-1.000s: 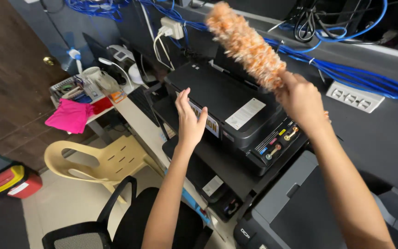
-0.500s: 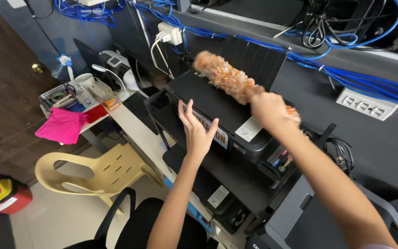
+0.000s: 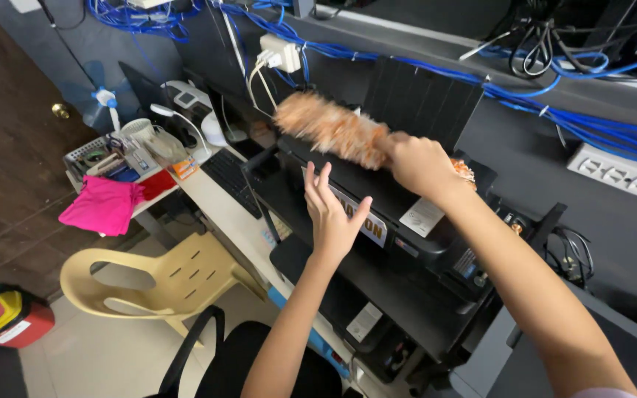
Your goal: The person uses a fluffy duster to clean the surfaces of several printers and a computer desk. They wipe the tops, sides, and open scanner lids of the machines, moving from one device to another on the desk.
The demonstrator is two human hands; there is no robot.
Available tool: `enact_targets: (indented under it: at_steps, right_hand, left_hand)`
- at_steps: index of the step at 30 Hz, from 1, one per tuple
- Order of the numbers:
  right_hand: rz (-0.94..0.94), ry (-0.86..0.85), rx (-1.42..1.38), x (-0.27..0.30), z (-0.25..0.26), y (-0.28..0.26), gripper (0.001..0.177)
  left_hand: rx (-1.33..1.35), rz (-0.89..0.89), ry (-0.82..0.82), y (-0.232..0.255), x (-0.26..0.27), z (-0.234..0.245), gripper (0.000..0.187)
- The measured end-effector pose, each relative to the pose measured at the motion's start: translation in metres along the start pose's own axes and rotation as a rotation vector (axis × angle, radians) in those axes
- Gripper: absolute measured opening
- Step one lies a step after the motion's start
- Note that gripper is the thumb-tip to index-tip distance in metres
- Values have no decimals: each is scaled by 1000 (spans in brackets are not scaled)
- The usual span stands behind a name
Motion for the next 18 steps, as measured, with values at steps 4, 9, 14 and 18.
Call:
enact_targets:
  at_steps: [4, 9, 14, 18]
  right_hand:
    - [162, 69, -486, -10, 50, -23, 38]
    - [-185, -36, 10, -3, -25, 32, 31]
    - [-190, -173, -971, 2, -48, -20, 48]
    - [-75, -324, -1200, -2, -22, -65, 73]
  left_hand:
    - [-33, -13, -25, -2, -1, -1, 98]
    - [-155, -73, -26, -20, -8, -13, 76]
    - [204, 212, -172, -56, -57, -48, 52]
    - [804, 329, -212, -83, -101, -62, 58]
Point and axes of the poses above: each hand's wrist, its own x-axis away from the middle knuckle, its own z-axis out of the back of the hand, y = z × x, the point moved 9 cm from there along -x, towards the middle knuckle, and after that the axes turned 11 degrees about y, right-handed, at the moved point
